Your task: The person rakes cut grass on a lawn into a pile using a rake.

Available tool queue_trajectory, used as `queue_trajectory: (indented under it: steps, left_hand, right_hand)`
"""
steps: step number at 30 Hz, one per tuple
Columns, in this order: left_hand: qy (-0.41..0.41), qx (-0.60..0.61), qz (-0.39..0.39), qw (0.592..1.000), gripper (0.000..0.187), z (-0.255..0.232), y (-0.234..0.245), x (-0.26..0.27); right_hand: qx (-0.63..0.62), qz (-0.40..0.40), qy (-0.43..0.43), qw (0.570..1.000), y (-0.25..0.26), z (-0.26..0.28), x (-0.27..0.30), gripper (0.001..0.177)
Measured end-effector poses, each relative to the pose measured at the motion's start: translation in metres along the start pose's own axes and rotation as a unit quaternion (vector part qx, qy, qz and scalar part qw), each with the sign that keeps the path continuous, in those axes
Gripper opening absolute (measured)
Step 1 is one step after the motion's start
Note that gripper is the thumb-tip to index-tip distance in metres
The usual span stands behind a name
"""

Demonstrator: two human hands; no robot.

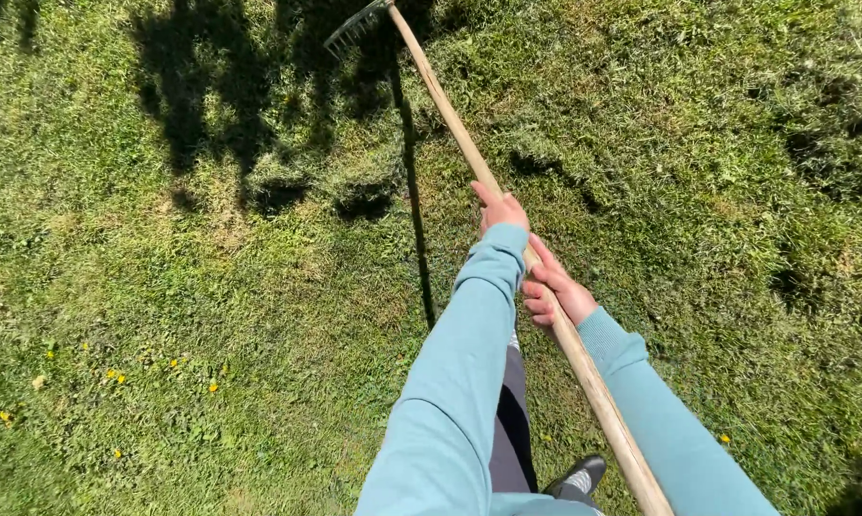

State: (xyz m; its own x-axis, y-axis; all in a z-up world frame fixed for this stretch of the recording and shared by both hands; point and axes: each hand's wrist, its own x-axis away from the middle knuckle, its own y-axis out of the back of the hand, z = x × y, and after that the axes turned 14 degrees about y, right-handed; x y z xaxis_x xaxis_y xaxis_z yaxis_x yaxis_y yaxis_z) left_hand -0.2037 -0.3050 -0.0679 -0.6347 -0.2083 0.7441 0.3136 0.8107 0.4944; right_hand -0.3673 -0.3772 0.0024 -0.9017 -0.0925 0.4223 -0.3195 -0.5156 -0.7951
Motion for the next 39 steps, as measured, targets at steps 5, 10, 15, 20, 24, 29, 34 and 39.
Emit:
queue_trajectory:
  steps: [5,10,15,20,24,29,34,39]
  left_hand:
    - [0.000,-0.020,-0.011,1.000,0.067,0.067,-0.035,0.121]
    - [-0.018,-0.084,-0.055,0.995,0.069,0.168,-0.114,0.197]
    - [0.008,0.033,0.009,0.999,0.066,0.256,-0.168,0.244]
    - [0.009,0.045,0.053,0.998,0.065,0.320,-0.216,0.332]
    - [0.090,0.216,0.090,0.968,0.053,0.369,-0.267,0.356]
    - [0.063,0.258,0.084,0.960,0.059,0.349,-0.219,0.373]
    - [-0.019,0.327,0.053,0.943,0.059,0.319,-0.160,0.286]
    - [0.003,0.355,0.041,0.934,0.064,0.265,-0.040,0.207]
  right_hand:
    - [0.035,-0.007,-0.006,0.999,0.057,-0.029,0.121,0.065]
    - [0.033,0.001,-0.006,0.999,0.124,-0.061,0.244,0.066]
    - [0.025,-0.017,-0.012,0.999,0.167,-0.090,0.351,0.066]
    - [0.074,-0.046,-0.027,0.996,0.173,-0.090,0.461,0.070]
    - [0.087,-0.074,-0.047,0.992,0.132,-0.074,0.532,0.086]
    - [0.126,-0.079,-0.037,0.988,0.087,-0.071,0.525,0.089]
    - [0.109,0.021,0.007,0.994,0.067,-0.084,0.433,0.087]
    - [0.102,0.069,-0.033,0.992,0.010,-0.098,0.305,0.083]
